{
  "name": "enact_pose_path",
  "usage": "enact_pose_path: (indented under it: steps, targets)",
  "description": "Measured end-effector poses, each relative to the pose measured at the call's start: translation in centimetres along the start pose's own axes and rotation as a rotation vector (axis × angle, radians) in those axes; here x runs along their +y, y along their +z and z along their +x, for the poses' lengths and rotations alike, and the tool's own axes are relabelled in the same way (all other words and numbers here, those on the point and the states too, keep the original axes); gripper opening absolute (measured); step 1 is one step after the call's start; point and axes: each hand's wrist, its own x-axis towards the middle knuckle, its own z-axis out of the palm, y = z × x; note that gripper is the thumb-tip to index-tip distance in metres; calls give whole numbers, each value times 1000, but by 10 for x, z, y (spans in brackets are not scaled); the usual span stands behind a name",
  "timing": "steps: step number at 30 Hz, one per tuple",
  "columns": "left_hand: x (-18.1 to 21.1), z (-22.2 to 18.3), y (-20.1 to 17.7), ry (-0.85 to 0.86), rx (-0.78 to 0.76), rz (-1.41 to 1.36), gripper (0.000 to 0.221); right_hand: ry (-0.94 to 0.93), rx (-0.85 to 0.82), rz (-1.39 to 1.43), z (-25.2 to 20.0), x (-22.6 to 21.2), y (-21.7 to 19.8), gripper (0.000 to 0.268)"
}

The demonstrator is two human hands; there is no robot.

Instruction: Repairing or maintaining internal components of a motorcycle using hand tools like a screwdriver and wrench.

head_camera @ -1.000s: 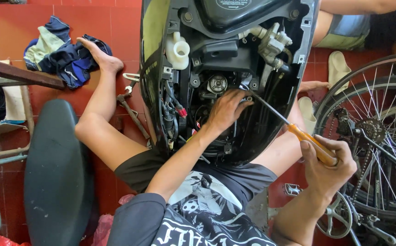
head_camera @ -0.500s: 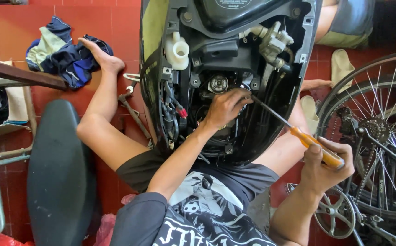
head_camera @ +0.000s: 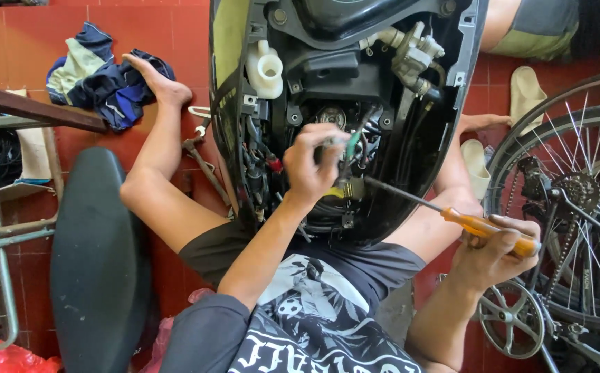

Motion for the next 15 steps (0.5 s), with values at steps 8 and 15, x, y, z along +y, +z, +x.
enact_pose_path:
  steps: [8,15]
  targets:
    - [68,-34,-41,-311,267,-476,16,24,-226,-264,-4,-11,21,44]
    - [47,-82,-46,-765,126,-325,34,-221,-413,-492,10,-27,89,12]
